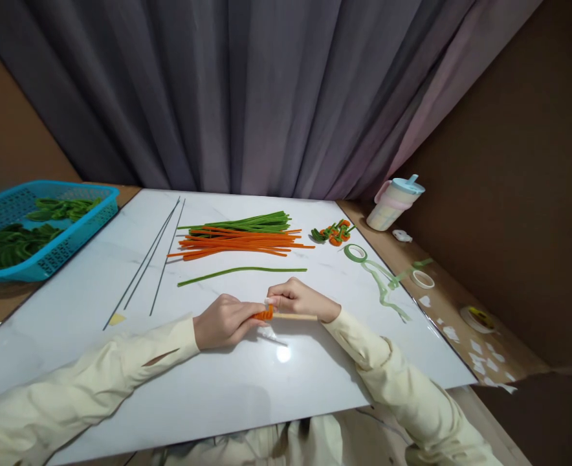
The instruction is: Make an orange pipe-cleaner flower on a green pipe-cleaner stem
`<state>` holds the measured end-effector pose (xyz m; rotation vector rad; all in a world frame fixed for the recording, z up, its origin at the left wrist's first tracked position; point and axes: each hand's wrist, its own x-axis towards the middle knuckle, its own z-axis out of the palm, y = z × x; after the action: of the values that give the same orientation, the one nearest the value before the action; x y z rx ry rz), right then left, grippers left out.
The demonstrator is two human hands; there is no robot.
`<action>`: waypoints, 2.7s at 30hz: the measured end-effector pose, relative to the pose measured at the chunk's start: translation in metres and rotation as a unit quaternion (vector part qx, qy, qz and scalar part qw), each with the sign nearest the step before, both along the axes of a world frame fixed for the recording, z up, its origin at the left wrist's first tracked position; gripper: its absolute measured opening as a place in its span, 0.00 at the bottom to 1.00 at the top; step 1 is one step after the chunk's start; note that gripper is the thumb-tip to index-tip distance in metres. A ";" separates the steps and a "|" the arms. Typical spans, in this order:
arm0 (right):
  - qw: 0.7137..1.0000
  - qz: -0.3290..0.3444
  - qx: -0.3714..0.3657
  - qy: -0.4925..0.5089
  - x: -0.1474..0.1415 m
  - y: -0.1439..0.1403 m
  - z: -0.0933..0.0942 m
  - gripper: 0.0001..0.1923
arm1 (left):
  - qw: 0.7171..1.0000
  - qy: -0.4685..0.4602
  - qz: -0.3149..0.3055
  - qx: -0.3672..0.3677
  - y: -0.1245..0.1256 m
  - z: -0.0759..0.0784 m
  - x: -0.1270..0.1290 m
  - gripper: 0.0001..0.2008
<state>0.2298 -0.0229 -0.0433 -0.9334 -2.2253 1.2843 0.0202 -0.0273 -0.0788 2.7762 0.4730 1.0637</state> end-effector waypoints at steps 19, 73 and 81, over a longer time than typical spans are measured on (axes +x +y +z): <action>0.992 -0.119 0.026 0.012 -0.007 -0.001 -0.006 0.16 | 0.962 -0.119 0.168 -0.179 0.008 0.002 0.004 0.12; 0.987 -0.160 0.032 0.010 -0.005 0.003 -0.010 0.17 | 0.977 -0.147 0.108 -0.110 0.015 -0.004 0.003 0.12; 0.965 -0.152 0.191 -0.093 -0.016 -0.015 -0.009 0.08 | 0.954 -0.105 0.207 -0.191 0.017 -0.002 0.004 0.14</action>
<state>0.2134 -0.0376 -0.0528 -1.2167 -2.2416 0.6253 0.0246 -0.0106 -0.0808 2.2461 1.1308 1.1765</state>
